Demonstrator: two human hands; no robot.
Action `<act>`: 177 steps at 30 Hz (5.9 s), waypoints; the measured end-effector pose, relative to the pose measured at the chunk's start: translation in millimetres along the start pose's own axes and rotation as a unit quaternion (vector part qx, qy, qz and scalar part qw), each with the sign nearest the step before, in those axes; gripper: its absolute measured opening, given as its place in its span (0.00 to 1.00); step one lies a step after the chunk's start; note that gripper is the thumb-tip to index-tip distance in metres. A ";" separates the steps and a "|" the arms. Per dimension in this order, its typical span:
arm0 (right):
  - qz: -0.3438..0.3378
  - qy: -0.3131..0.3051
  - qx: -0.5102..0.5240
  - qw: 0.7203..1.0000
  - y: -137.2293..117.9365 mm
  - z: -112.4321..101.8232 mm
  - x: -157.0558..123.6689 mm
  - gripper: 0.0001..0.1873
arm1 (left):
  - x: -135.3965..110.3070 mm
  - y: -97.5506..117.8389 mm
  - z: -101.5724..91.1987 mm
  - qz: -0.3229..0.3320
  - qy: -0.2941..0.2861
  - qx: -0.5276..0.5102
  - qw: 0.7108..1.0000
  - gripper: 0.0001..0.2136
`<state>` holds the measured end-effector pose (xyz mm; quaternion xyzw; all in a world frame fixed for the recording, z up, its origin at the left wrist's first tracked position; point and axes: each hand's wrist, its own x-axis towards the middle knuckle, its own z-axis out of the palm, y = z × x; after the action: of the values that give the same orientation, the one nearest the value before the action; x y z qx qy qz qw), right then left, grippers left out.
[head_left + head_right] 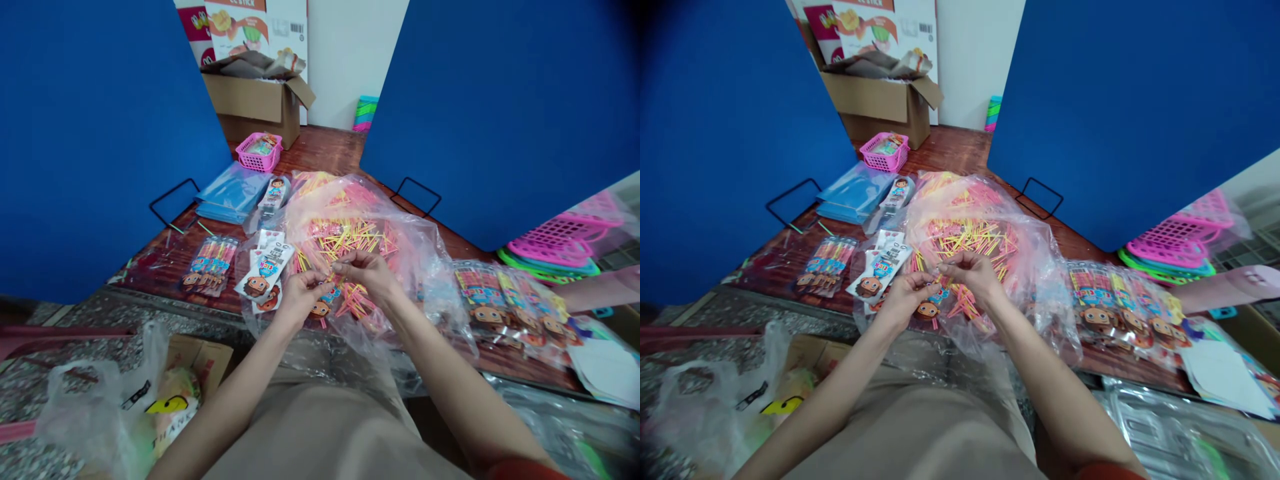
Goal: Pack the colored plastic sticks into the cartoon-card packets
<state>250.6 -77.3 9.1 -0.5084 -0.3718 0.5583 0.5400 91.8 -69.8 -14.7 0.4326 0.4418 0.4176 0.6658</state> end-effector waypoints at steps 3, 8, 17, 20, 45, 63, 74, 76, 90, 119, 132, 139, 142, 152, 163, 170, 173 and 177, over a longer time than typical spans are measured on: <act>0.007 0.033 0.037 0.999 -3.6 -2.4 1.6 0.18 | 1.9 0.5 -0.3 -0.006 0.001 0.000 1.000 0.16; 0.005 0.043 0.026 0.999 -12.5 -11.1 3.8 0.17 | 2.3 4.8 -1.9 -0.030 -0.017 -0.002 0.999 0.16; 0.019 0.008 -0.046 0.999 -8.3 -8.8 3.1 0.16 | 2.7 3.0 -1.5 -0.015 -0.014 0.004 1.000 0.15; -0.023 0.018 -0.054 0.998 -6.0 -7.0 0.8 0.17 | 1.0 9.6 -9.5 -0.005 -0.017 0.006 1.000 0.14; -0.087 -0.054 -0.631 0.769 54.4 104.9 107.8 0.31 | 55.5 58.6 -261.1 -0.038 0.345 0.609 0.713 0.19; -0.317 -0.006 -0.344 0.884 14.9 70.3 49.9 0.19 | 35.4 41.1 -69.6 0.239 0.099 0.277 0.925 0.08; 0.015 -0.010 -0.647 0.762 19.1 -43.2 51.3 0.19 | 21.8 0.3 -45.7 0.072 0.083 0.069 0.992 0.10; 0.025 -0.042 -0.689 0.723 22.5 -38.9 50.3 0.21 | 19.4 -1.8 -43.1 0.063 0.082 0.055 0.993 0.11; 0.049 -0.072 -0.743 0.664 18.1 2.3 56.1 0.15 | 14.1 -4.4 -29.2 0.035 0.113 -0.059 0.991 0.16; -0.166 0.131 -0.355 0.911 44.3 -52.0 36.9 0.21 | 6.5 -14.9 -5.9 0.088 0.057 0.025 0.994 0.12; -0.040 0.156 0.065 0.985 45.1 -47.5 46.1 0.15 | 2.8 -17.8 1.9 0.047 0.046 0.036 0.997 0.09; -0.155 0.196 -0.009 0.968 30.5 -37.9 39.8 0.15 | 2.0 -20.6 3.9 0.049 0.035 0.048 0.997 0.09; -0.234 0.229 -0.182 0.927 29.8 -37.7 32.1 0.17 | 1.8 -19.7 4.2 0.049 0.034 0.052 0.997 0.09; -0.232 0.176 -0.298 0.909 64.4 -55.0 37.0 0.15 | 3.2 -20.5 2.6 0.046 0.046 0.053 0.996 0.11; -0.252 0.177 -0.235 0.922 56.2 -57.6 47.3 0.13 | 3.4 -21.7 0.9 0.072 0.043 0.072 0.994 0.11; -0.213 0.131 -0.253 0.935 75.2 -53.1 46.0 0.09 | 2.5 -24.2 3.9 0.070 0.037 0.050 0.996 0.11; -0.172 0.172 -0.064 0.968 66.0 -47.7 47.6 0.11 | 3.0 -26.2 4.6 0.071 0.038 0.045 0.996 0.11; -0.082 0.153 0.201 0.964 33.5 -35.2 45.6 0.14 | 5.8 -30.2 4.0 0.080 0.031 0.054 0.995 0.11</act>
<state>281.8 -42.0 -38.1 -0.4366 -0.2054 0.4907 0.7256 102.3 -73.5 -43.6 0.4884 0.4482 0.4585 0.5919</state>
